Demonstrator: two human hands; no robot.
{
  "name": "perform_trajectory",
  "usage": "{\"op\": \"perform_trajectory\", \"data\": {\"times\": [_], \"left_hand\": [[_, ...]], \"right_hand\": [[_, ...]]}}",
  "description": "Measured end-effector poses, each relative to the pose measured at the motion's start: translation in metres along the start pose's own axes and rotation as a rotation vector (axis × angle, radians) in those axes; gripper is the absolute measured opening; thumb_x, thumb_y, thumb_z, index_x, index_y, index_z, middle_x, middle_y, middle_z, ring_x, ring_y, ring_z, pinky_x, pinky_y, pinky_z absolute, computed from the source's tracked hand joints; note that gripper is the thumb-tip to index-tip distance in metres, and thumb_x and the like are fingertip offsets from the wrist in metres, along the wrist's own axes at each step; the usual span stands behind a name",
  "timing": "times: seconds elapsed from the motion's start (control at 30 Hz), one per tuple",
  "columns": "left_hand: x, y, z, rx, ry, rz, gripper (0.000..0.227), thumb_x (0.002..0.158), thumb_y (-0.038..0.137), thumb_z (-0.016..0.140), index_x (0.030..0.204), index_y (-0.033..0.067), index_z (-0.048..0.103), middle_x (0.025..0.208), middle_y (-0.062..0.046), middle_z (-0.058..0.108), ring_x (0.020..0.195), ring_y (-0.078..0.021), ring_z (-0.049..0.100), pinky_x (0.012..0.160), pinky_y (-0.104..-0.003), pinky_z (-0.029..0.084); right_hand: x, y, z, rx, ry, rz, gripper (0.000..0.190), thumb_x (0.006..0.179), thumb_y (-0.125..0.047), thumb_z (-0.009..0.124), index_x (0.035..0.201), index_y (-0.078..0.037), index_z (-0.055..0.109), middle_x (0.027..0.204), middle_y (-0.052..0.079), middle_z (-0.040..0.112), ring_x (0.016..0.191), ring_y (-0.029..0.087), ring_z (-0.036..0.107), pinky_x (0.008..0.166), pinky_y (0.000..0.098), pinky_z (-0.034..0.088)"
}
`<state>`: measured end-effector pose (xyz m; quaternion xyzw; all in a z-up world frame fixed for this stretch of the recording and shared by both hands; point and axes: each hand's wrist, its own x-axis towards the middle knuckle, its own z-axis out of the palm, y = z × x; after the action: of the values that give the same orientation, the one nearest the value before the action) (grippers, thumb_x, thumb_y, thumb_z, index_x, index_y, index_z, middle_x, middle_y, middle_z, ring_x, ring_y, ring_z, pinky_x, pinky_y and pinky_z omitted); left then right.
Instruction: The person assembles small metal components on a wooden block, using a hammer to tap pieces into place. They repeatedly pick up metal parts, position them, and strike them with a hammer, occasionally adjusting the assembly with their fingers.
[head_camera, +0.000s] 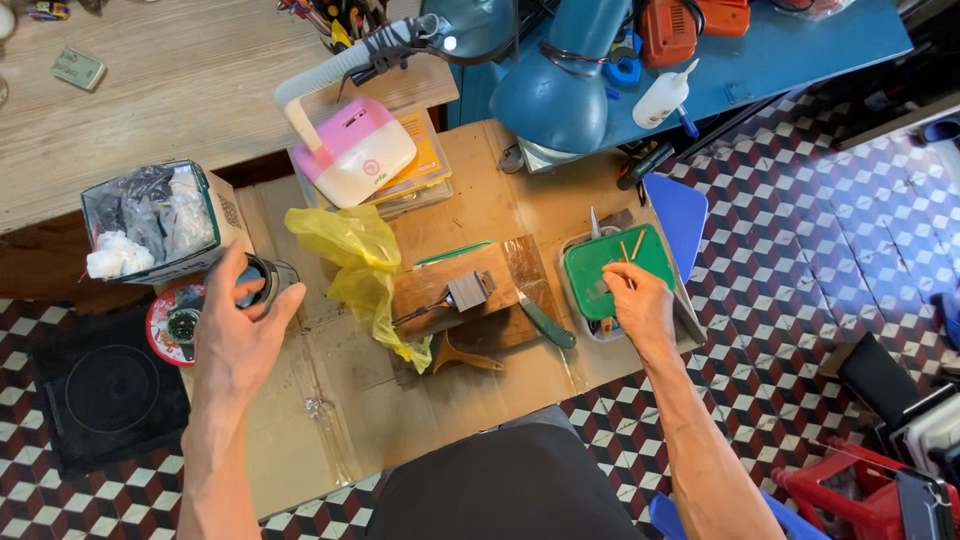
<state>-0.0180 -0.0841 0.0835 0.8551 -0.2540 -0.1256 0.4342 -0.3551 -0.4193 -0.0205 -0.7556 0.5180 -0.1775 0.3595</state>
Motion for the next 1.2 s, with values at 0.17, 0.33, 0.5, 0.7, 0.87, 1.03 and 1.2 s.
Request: {"op": "perform_trajectory", "data": {"times": [0.17,0.33,0.5,0.7,0.87,1.03,1.2], "left_hand": [[-0.062,0.061,0.057,-0.098,0.021,-0.105,0.062,0.093,0.022,0.071,0.149,0.0052,0.05,0.136,-0.019,0.065,0.11,-0.0244,0.07,0.089,-0.036,0.057],[-0.095,0.105,0.17,-0.275,-0.137,-0.233,0.046,0.091,0.018,0.07,0.136,0.011,0.064,0.114,-0.01,0.078,0.098,-0.0158,0.074,0.084,-0.031,0.06],[-0.094,0.146,0.287,-0.569,-0.367,-0.236,0.037,0.093,0.019,0.073,0.127,0.0042,0.069,0.105,-0.008,0.079,0.092,-0.0126,0.072,0.08,-0.028,0.059],[-0.096,0.164,0.335,-0.452,-0.204,-0.114,0.029,0.085,0.02,0.081,0.104,0.0012,0.069,0.098,-0.006,0.076,0.082,-0.013,0.071,0.068,-0.028,0.061],[-0.094,0.157,0.351,-0.493,-0.175,-0.283,0.024,0.084,0.018,0.081,0.101,0.0025,0.073,0.087,-0.008,0.078,0.078,-0.0153,0.074,0.069,-0.029,0.061],[-0.094,0.146,0.351,-0.378,-0.155,-0.183,0.021,0.091,0.019,0.076,0.104,0.0027,0.074,0.089,-0.009,0.079,0.08,-0.0134,0.078,0.071,-0.027,0.061],[-0.091,0.142,0.348,-0.609,-0.217,-0.355,0.02,0.098,0.019,0.067,0.108,0.0034,0.073,0.091,-0.007,0.08,0.08,-0.0118,0.076,0.072,-0.026,0.061]], "right_hand": [[0.03,0.024,-0.009,-0.064,-0.081,-0.097,0.027,0.099,-0.025,0.064,0.113,-0.006,0.077,0.084,0.008,0.074,0.071,0.014,0.068,0.066,0.029,0.053],[0.042,0.033,-0.036,0.782,-0.351,0.439,0.041,0.104,-0.032,0.064,0.122,0.005,0.072,0.097,0.013,0.073,0.07,0.014,0.056,0.061,0.0301,0.044],[0.046,0.022,-0.036,1.342,-0.516,0.57,0.05,0.105,-0.032,0.056,0.136,0.007,0.053,0.115,0.019,0.066,0.098,0.025,0.068,0.089,0.0378,0.057],[0.042,0.008,-0.035,1.454,-0.483,0.592,0.05,0.104,-0.03,0.05,0.138,0.006,0.049,0.131,0.024,0.06,0.121,0.034,0.061,0.107,0.0452,0.05],[0.034,0.009,-0.032,1.491,-0.458,0.566,0.054,0.102,-0.025,0.05,0.143,0.01,0.041,0.14,0.027,0.053,0.134,0.038,0.053,0.115,0.0475,0.043],[0.037,0.009,-0.029,1.541,-0.532,0.539,0.061,0.098,-0.015,0.048,0.151,0.01,0.032,0.148,0.03,0.048,0.139,0.04,0.05,0.118,0.0477,0.04],[0.045,0.01,-0.033,1.291,-0.527,0.486,0.061,0.097,-0.015,0.05,0.151,0.008,0.032,0.144,0.029,0.053,0.132,0.039,0.056,0.113,0.0456,0.046]]}}
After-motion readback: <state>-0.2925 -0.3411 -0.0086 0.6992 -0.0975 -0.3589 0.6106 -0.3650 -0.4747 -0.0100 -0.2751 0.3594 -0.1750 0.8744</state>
